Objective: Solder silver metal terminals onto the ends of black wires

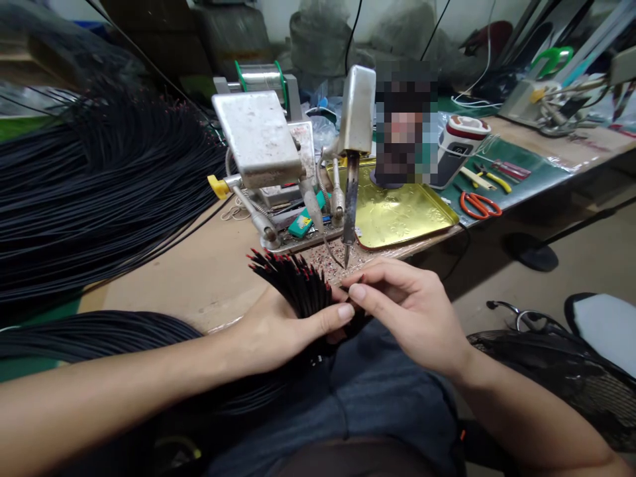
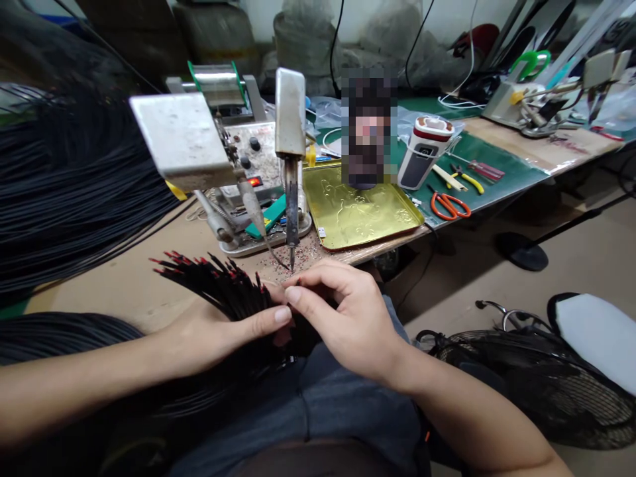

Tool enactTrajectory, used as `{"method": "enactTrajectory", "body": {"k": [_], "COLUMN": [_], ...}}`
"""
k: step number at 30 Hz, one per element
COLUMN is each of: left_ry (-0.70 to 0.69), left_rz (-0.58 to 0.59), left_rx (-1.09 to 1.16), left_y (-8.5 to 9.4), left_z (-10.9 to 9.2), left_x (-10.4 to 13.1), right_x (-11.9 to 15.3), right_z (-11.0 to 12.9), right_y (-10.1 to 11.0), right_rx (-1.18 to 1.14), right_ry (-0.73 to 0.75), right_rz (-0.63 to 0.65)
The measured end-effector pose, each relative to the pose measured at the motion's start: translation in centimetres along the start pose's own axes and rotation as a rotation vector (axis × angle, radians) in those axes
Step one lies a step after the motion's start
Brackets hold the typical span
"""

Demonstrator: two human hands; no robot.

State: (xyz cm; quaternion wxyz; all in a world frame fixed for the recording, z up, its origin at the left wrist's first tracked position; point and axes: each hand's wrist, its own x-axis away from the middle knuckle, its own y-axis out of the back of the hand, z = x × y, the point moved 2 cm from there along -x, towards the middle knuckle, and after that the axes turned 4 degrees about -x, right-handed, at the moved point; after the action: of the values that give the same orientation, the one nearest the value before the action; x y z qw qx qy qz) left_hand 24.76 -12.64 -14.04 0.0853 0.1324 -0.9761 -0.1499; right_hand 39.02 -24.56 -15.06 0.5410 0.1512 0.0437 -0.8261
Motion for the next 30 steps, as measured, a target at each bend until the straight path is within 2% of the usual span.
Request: {"method": "enactTrajectory", "body": {"k": [7, 13, 17, 23, 27, 30], "left_ry": [0.114, 0.179, 0.189, 0.198, 0.197, 0.179], "left_rz": [-0.153, -0.184, -0.196, -0.165, -0.132, -0.113], "left_rx": [-0.032, -0.015, -0.02, 0.028, 0.023, 0.008], "left_y": [0.3, 0.4, 0.4, 0.2, 0.3, 0.3], "left_z": [-0.1, 0.3, 0.4, -0.1, 0.2, 0.7], "left_x": [0.2, 0.1, 0.2, 0.2, 0.2, 0.3], "right_x": [-0.3, -0.6, -0.9, -0.5, -0.2, -0.5], "right_z": [0.0, 0.3, -0.3, -2.1, -2.7, -2.5], "right_y": [0.4, 1.4, 2.0, 1.0, 0.1, 0.2], "right_rx": [0.0, -0.048, -0.123, -0.449, -0.462, -0.479], "right_ry": [-0.081, -0.241, -0.306, -0.197, -0.17, -0.16], "right_rz": [-0.008, -0.062, -0.002, 0.044, 0.07, 0.096]}}
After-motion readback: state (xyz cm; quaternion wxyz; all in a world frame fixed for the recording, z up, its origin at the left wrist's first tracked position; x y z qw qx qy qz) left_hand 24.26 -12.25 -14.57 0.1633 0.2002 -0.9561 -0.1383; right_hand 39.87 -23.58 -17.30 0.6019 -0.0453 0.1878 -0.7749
